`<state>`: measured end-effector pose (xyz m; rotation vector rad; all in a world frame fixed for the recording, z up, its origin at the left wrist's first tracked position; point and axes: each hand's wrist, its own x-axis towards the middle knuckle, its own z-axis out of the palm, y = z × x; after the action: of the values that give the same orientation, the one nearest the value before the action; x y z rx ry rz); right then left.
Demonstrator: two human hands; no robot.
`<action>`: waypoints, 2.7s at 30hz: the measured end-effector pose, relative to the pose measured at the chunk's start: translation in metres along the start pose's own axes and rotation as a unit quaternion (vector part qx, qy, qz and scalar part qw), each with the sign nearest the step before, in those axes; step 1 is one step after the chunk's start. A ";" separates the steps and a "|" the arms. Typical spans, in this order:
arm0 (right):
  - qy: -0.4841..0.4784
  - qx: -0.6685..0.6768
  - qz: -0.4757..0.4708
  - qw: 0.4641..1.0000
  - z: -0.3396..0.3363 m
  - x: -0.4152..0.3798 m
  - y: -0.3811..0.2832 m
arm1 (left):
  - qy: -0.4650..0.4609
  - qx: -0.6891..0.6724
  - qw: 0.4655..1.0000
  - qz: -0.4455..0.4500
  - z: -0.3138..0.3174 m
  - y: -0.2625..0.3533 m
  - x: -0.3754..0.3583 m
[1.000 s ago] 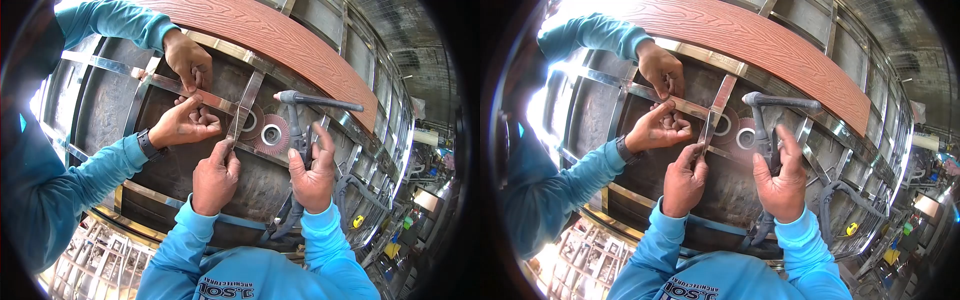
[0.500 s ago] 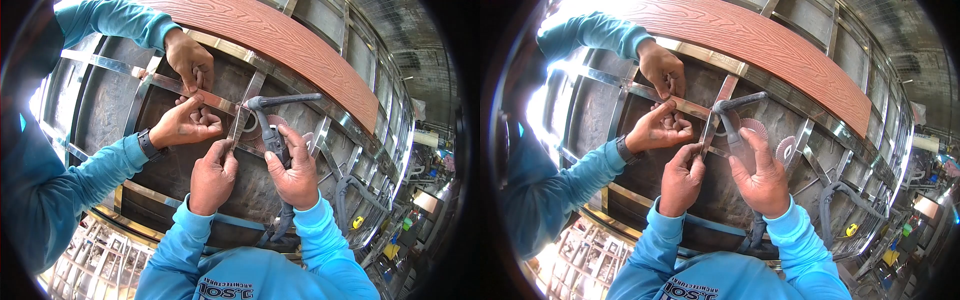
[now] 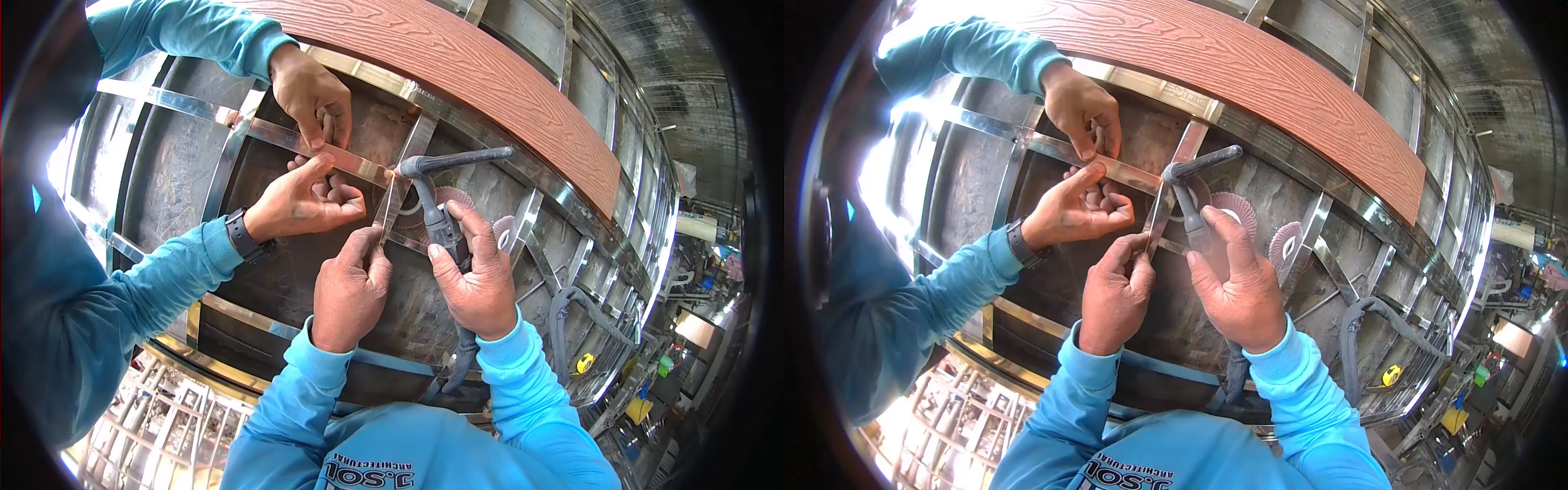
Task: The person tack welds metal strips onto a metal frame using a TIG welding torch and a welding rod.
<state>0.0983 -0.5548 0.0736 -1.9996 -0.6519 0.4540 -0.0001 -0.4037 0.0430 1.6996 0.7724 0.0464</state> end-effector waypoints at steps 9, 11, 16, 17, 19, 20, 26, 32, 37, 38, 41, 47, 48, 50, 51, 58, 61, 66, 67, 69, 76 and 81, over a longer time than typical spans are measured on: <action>0.000 -0.004 0.016 1.000 0.000 0.000 -0.005 | -0.011 0.011 1.000 -0.002 -0.003 0.005 0.000; -0.007 -0.021 0.014 1.000 -0.002 0.001 -0.007 | -0.038 0.039 0.998 -0.030 -0.008 0.012 0.000; -0.010 -0.025 0.008 1.000 -0.002 0.002 -0.008 | -0.001 0.038 0.999 0.024 -0.003 0.003 -0.001; -0.005 -0.006 0.015 1.000 -0.001 0.001 -0.007 | -0.010 0.006 1.000 -0.013 -0.001 0.003 0.000; 0.005 0.031 0.029 0.999 0.001 0.000 -0.005 | -0.002 0.005 1.000 -0.006 0.000 0.003 0.000; 0.002 0.030 0.030 0.999 0.001 0.000 -0.005 | -0.001 0.007 1.000 -0.005 0.000 0.003 0.000; -0.005 0.012 0.019 1.000 -0.001 -0.001 -0.002 | -0.002 0.014 1.000 -0.003 -0.001 0.003 0.000; -0.014 0.005 0.024 1.000 -0.001 0.000 -0.004 | -0.002 0.022 1.000 -0.008 0.000 0.006 -0.001; -0.014 -0.008 0.014 1.000 0.000 0.000 -0.003 | 0.000 0.018 1.000 -0.013 0.000 0.006 -0.001; 0.005 -0.010 0.004 1.000 0.001 0.000 -0.001 | 0.002 0.020 1.000 -0.008 0.001 0.004 -0.001; 0.051 0.002 0.012 0.999 0.000 -0.003 -0.001 | 0.021 0.051 0.998 0.018 0.005 0.002 -0.004; 0.136 0.045 0.146 0.979 -0.041 -0.039 -0.012 | 0.005 0.077 0.996 0.036 0.046 0.041 0.001; 0.160 0.072 0.161 0.971 -0.048 -0.046 -0.019 | 0.017 0.055 0.996 0.065 0.045 0.045 0.013; 0.204 0.087 0.188 0.957 -0.063 -0.063 -0.034 | 0.043 0.016 0.991 0.124 0.034 0.054 0.034; 0.217 0.077 0.180 0.956 -0.073 -0.077 -0.035 | 0.011 -0.019 0.993 0.112 0.017 0.058 0.040; 0.279 0.059 0.168 0.944 -0.107 -0.157 -0.048 | 0.059 0.251 0.961 0.096 0.045 0.031 0.000; 0.279 0.060 0.159 0.945 -0.102 -0.171 -0.068 | 0.015 0.256 0.960 0.115 0.056 0.040 0.028; 0.276 0.050 0.103 0.954 -0.102 -0.207 -0.093 | -0.127 0.561 0.754 0.317 -0.012 0.062 0.074; 0.283 0.052 0.101 0.953 -0.103 -0.216 -0.094 | -0.107 0.540 0.784 0.287 -0.001 0.036 0.079; 0.295 0.061 0.096 0.949 -0.102 -0.232 -0.095 | -0.060 0.458 0.864 0.198 0.030 -0.001 0.067; 0.310 0.094 0.091 0.942 -0.099 -0.284 -0.111 | -0.069 0.303 0.915 0.257 0.068 0.055 -0.047; 0.305 0.152 0.079 0.937 -0.093 -0.324 -0.125 | -0.093 0.311 0.880 0.347 0.056 0.006 -0.098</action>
<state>-0.1377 -0.7660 0.2440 -1.7629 -0.0278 0.0046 -0.0500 -0.5024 0.0680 2.4869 -0.0271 0.1363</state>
